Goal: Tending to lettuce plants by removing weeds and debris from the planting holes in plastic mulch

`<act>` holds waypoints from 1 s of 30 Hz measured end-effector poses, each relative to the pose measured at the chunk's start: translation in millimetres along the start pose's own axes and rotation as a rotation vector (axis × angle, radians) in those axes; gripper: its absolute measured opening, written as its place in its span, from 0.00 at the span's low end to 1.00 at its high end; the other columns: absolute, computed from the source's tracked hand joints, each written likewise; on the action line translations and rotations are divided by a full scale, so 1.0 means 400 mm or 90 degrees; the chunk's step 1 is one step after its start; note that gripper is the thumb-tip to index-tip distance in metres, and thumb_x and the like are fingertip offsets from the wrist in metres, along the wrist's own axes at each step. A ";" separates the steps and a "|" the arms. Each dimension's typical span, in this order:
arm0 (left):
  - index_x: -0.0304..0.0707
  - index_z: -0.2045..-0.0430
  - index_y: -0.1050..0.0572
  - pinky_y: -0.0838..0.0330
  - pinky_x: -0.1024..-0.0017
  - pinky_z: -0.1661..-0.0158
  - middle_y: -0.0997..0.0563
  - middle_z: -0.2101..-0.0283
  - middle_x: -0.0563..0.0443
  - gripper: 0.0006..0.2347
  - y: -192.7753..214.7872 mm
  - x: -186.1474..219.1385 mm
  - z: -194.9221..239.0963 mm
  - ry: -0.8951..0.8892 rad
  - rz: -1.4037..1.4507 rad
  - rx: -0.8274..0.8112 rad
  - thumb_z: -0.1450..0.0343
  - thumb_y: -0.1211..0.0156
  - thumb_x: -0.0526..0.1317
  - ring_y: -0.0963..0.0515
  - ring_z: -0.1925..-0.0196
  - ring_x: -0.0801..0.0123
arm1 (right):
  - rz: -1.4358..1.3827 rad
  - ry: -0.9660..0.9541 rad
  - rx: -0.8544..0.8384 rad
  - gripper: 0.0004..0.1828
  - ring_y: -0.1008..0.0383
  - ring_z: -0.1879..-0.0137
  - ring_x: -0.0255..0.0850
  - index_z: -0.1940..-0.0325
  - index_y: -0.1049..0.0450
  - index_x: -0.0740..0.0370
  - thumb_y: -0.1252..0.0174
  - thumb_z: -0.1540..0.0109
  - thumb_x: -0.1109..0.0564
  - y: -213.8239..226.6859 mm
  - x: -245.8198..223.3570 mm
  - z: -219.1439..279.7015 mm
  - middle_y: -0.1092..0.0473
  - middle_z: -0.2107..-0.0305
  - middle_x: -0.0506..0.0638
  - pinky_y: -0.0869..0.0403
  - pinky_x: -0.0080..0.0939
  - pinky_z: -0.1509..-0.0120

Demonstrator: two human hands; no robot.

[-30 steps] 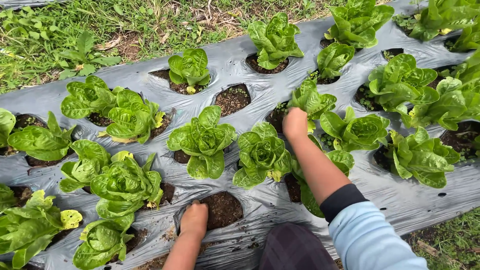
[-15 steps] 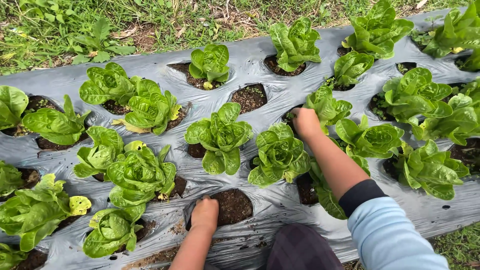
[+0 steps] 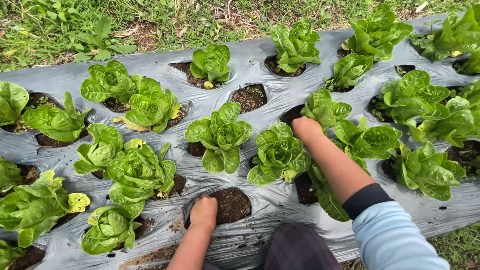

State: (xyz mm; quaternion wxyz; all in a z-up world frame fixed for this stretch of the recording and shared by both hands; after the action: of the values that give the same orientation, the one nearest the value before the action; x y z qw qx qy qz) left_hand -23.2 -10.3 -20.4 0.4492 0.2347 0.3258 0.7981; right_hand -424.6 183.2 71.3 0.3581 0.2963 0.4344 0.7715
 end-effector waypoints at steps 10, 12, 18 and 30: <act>0.33 0.52 0.22 0.18 0.60 0.52 0.20 0.53 0.39 0.16 0.065 0.017 0.034 -0.008 -0.008 -0.034 0.32 0.41 0.22 0.22 0.48 0.50 | -0.122 0.005 -0.072 0.21 0.19 0.53 0.60 0.52 0.19 0.54 0.47 0.45 0.68 -0.008 0.008 0.038 0.22 0.57 0.63 0.22 0.56 0.48; 0.34 0.51 0.22 0.18 0.61 0.51 0.20 0.52 0.39 0.15 0.080 0.027 0.049 -0.008 -0.023 -0.053 0.31 0.40 0.23 0.21 0.47 0.51 | -0.161 0.038 -0.063 0.26 0.19 0.57 0.59 0.53 0.18 0.53 0.46 0.49 0.74 -0.056 0.029 0.021 0.22 0.60 0.64 0.23 0.54 0.51; 0.34 0.53 0.21 0.18 0.60 0.51 0.17 0.54 0.37 0.16 0.094 0.020 0.053 -0.008 -0.046 -0.077 0.33 0.42 0.20 0.17 0.50 0.51 | -0.455 -0.038 0.240 0.11 0.19 0.55 0.45 0.58 0.16 0.53 0.29 0.45 0.57 0.033 0.060 0.129 0.18 0.63 0.50 0.25 0.43 0.46; 0.26 0.64 0.16 0.16 0.51 0.55 0.18 0.57 0.23 0.07 0.147 0.018 0.158 -0.029 0.319 0.003 0.33 0.37 0.28 0.16 0.54 0.35 | -0.721 0.224 -0.031 0.05 0.18 0.55 0.58 0.61 0.18 0.68 0.36 0.41 0.67 0.145 -0.371 0.821 0.18 0.63 0.64 0.22 0.56 0.50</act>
State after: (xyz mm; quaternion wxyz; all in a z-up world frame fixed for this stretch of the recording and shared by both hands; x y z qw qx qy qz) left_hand -17.5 -7.2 65.9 0.2441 0.3272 0.2486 0.8784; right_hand -105.1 192.1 247.3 0.6434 -0.1221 0.5601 0.5073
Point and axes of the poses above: each hand's wrist, its own z-axis away from the middle knuckle, its own y-axis out of the back of the hand, x = y × z, the point moved 3 cm from there along -z, towards the middle knuckle
